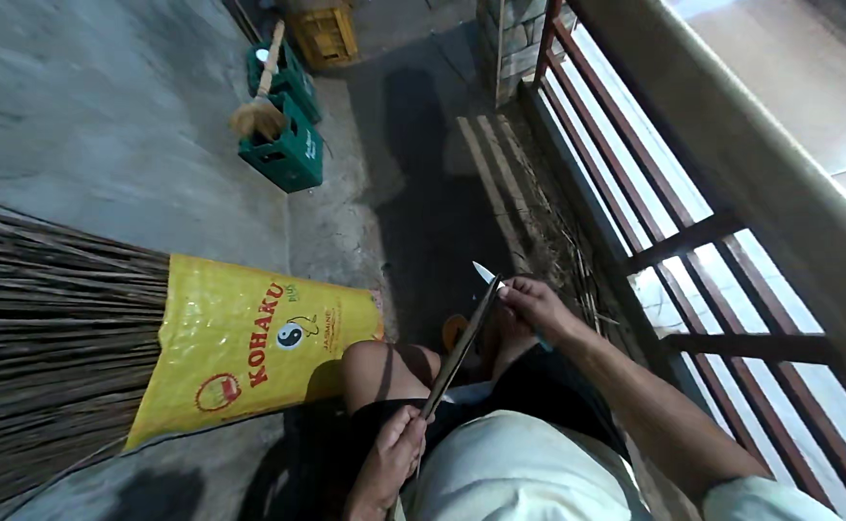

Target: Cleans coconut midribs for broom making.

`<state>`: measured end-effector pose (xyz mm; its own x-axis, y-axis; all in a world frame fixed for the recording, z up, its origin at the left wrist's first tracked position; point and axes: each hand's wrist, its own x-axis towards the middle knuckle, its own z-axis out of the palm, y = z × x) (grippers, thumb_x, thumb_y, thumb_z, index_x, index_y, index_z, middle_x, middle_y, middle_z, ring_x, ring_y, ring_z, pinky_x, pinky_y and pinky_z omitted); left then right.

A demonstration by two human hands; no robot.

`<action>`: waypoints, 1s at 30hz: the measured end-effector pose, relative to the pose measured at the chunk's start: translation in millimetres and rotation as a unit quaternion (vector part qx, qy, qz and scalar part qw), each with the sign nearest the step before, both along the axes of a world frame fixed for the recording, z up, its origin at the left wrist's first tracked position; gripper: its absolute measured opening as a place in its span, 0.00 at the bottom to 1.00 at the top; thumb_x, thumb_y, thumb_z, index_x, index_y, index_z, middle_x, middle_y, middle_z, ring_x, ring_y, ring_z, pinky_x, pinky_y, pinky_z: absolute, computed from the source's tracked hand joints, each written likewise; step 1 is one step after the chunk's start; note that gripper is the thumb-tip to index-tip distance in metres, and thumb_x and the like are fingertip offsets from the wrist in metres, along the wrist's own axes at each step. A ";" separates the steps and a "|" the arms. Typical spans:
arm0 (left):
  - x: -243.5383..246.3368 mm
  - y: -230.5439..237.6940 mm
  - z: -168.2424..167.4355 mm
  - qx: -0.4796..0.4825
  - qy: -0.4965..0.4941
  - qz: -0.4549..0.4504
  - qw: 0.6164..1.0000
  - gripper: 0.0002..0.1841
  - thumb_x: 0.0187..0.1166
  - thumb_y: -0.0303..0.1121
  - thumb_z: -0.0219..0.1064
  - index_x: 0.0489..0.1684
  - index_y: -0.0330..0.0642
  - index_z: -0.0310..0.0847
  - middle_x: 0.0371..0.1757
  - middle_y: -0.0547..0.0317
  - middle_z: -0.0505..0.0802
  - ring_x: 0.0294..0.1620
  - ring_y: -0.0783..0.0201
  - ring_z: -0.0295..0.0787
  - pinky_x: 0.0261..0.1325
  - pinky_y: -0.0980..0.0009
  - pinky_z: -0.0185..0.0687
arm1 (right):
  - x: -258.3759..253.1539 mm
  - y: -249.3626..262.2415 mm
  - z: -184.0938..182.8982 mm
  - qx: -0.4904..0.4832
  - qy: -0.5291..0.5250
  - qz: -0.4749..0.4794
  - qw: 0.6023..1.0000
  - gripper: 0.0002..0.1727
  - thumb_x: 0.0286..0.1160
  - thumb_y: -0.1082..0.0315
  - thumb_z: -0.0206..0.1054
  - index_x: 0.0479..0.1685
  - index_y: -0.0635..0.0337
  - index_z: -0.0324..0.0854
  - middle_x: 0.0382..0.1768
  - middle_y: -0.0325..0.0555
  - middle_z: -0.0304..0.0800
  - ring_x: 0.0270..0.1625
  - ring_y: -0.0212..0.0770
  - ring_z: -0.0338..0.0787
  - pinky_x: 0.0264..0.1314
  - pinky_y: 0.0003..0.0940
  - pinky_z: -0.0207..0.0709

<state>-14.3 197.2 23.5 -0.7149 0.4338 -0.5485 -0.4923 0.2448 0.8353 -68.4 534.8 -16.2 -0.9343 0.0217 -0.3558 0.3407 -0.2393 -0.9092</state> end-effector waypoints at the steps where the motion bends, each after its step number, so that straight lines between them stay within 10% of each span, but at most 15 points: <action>1: -0.1 0.6 -0.7 -0.002 -0.004 -0.001 1.000 0.11 0.85 0.39 0.57 0.53 0.45 0.81 0.16 0.78 0.74 0.12 0.83 0.65 0.16 0.86 0.62 | -0.5 -1.2 -3.6 0.007 -0.001 0.000 1.000 0.11 0.91 0.63 0.56 0.51 0.62 0.79 0.21 0.34 0.80 0.16 0.25 0.74 0.19 0.20 0.69; 6: -0.2 5.9 -0.4 -0.007 -0.001 -0.005 1.000 0.11 0.85 0.37 0.55 0.54 0.44 0.80 0.17 0.77 0.74 0.12 0.83 0.65 0.16 0.86 0.63 | 28.6 -43.0 -0.6 -0.006 0.014 0.128 0.992 0.12 0.90 0.61 0.56 0.49 0.61 0.78 0.21 0.33 0.78 0.17 0.25 0.74 0.19 0.22 0.69; 14: 2.0 -22.5 -4.0 -0.064 0.007 0.012 0.998 0.12 0.86 0.35 0.53 0.54 0.40 0.80 0.17 0.75 0.74 0.12 0.82 0.64 0.15 0.86 0.60 | 6.1 48.6 -4.4 0.072 0.001 -0.137 0.988 0.12 0.92 0.62 0.54 0.50 0.62 0.75 0.18 0.38 0.76 0.14 0.29 0.72 0.16 0.24 0.70; 19: -6.2 2.9 -11.9 -0.112 0.035 -0.018 0.993 0.15 0.86 0.38 0.56 0.58 0.38 0.79 0.21 0.74 0.76 0.16 0.81 0.66 0.20 0.84 0.63 | 44.8 -19.8 8.5 0.326 0.320 0.033 0.889 0.19 0.79 0.60 0.71 0.59 0.67 0.85 0.56 0.54 0.91 0.54 0.43 0.93 0.59 0.42 0.88; 22: -11.5 15.9 -9.6 -0.121 0.046 -0.070 0.989 0.15 0.86 0.38 0.56 0.59 0.38 0.79 0.22 0.73 0.76 0.17 0.80 0.67 0.21 0.83 0.64 | 46.1 -42.8 4.9 0.399 0.379 0.146 0.822 0.20 0.73 0.61 0.77 0.62 0.56 0.86 0.70 0.57 0.84 0.47 0.55 0.95 0.43 0.53 0.91; 30: -15.3 24.6 -7.4 -0.070 0.030 -0.098 0.992 0.17 0.90 0.31 0.44 0.58 0.34 0.79 0.22 0.75 0.81 0.17 0.83 0.71 0.22 0.85 0.69 | 43.4 -32.6 -15.3 0.443 0.463 0.166 0.749 0.05 0.77 0.72 0.69 0.41 0.60 0.90 0.51 0.53 0.95 0.40 0.54 0.96 0.39 0.50 0.90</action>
<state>-29.6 221.9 16.1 -0.6578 0.4899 -0.5721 -0.3746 0.4462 0.8128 -25.0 502.2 -31.6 -0.7777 -0.4224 0.4656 -0.6280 0.5563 -0.5442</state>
